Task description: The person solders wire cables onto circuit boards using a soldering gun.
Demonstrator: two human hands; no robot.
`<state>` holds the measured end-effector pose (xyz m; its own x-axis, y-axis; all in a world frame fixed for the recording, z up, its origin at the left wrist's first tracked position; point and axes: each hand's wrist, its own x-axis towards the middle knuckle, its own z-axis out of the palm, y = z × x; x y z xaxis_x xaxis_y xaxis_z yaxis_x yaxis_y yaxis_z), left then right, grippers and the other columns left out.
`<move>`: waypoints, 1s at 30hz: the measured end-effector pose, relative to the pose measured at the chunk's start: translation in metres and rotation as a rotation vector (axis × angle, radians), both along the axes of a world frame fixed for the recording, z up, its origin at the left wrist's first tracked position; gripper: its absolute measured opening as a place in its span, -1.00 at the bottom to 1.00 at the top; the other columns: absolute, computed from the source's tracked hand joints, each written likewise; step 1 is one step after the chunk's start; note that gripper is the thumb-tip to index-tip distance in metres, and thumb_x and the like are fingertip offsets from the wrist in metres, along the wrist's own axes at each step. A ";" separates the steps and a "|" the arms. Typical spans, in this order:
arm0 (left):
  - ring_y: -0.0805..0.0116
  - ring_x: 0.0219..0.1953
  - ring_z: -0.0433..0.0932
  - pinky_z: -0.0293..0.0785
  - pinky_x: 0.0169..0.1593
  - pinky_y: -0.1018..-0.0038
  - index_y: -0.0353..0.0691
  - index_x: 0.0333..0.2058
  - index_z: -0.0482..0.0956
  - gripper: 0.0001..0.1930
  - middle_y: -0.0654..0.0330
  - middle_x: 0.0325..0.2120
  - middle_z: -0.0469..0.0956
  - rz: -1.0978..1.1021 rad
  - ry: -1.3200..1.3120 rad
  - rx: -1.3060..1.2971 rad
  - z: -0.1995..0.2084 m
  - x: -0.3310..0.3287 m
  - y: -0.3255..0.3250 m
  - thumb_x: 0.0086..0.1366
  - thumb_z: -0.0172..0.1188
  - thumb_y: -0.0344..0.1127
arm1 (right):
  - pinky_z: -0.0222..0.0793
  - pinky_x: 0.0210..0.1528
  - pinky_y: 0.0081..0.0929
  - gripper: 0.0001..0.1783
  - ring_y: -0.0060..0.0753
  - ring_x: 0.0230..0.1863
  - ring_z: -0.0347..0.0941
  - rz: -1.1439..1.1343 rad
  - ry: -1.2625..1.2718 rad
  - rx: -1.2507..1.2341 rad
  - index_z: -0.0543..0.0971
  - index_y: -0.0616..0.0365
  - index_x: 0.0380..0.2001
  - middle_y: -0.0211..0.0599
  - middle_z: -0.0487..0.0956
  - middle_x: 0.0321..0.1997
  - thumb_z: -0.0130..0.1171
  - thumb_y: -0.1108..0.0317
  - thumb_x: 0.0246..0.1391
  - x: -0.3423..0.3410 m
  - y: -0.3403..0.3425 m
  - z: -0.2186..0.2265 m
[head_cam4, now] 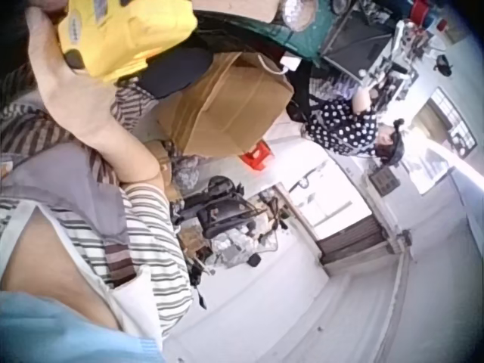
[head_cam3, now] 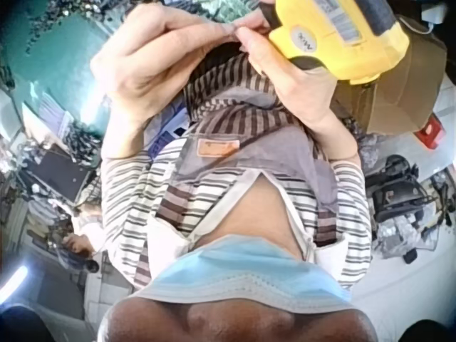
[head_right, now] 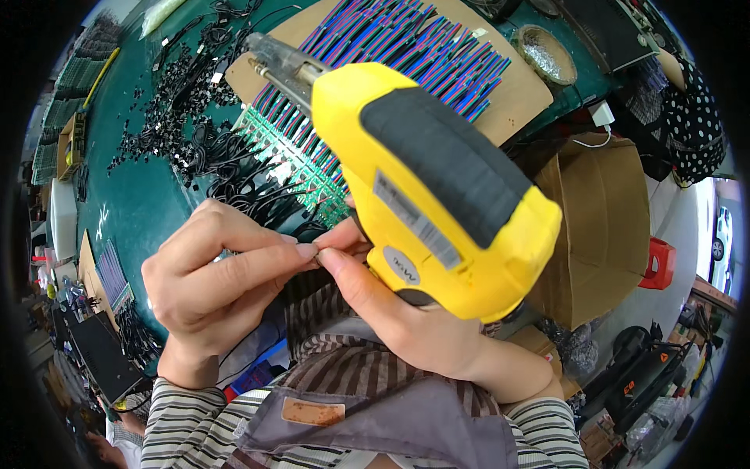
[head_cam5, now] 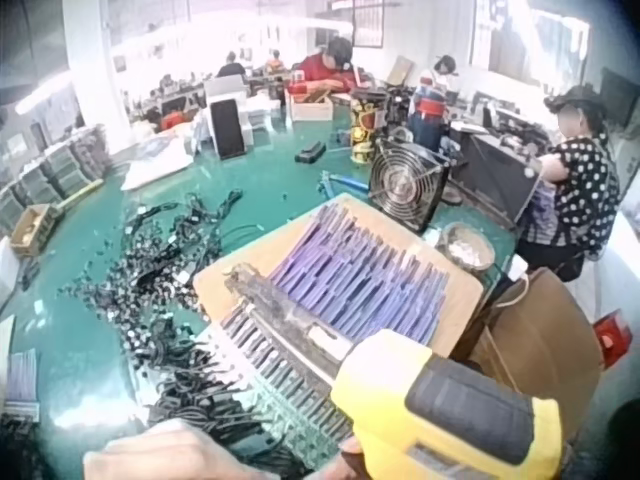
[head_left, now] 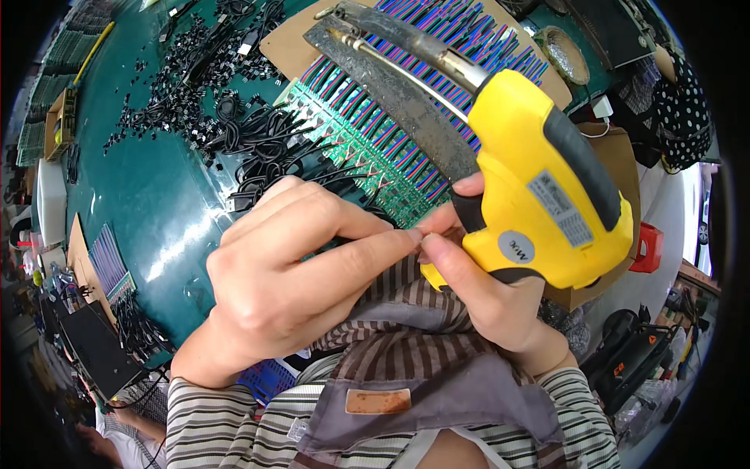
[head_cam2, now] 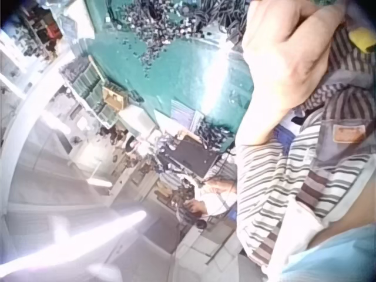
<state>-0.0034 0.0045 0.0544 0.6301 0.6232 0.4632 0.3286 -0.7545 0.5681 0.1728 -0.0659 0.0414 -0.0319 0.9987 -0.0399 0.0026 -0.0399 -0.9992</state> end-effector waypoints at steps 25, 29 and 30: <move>0.42 -0.44 0.45 0.35 -0.34 0.55 -0.36 -0.47 0.54 -0.92 0.16 -0.50 0.52 0.086 -0.185 -0.602 -0.021 0.005 -0.024 0.01 0.26 -0.55 | 0.41 -0.16 -0.54 -0.53 -0.50 -0.20 0.44 -0.067 0.032 -0.007 0.14 0.17 0.03 -0.24 0.45 -0.22 0.01 0.64 0.07 -0.008 -0.014 -0.016; 0.44 -0.42 0.45 0.35 -0.32 0.56 -0.37 -0.46 0.53 -0.91 0.18 -0.49 0.51 0.069 -0.187 -0.622 -0.023 0.004 -0.025 0.02 0.25 -0.56 | 0.40 -0.18 -0.56 -0.52 -0.52 -0.23 0.44 -0.030 -0.028 0.021 0.15 0.18 0.03 -0.26 0.44 -0.23 0.02 0.64 0.07 -0.005 -0.012 -0.015; 0.46 -0.40 0.44 0.35 -0.30 0.58 -0.38 -0.43 0.52 -0.90 0.19 -0.47 0.50 0.080 -0.203 -0.662 -0.023 0.004 -0.026 0.04 0.24 -0.56 | 0.40 -0.19 -0.57 -0.52 -0.53 -0.25 0.44 -0.014 -0.067 0.056 0.15 0.19 0.03 -0.27 0.44 -0.24 0.02 0.64 0.06 -0.003 -0.011 -0.016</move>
<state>0.0006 -0.0216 0.0316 0.5114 0.8562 0.0735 0.2076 -0.2061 0.9562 0.1693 -0.0771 0.0254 -0.0176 0.9997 0.0144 0.0697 0.0156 -0.9974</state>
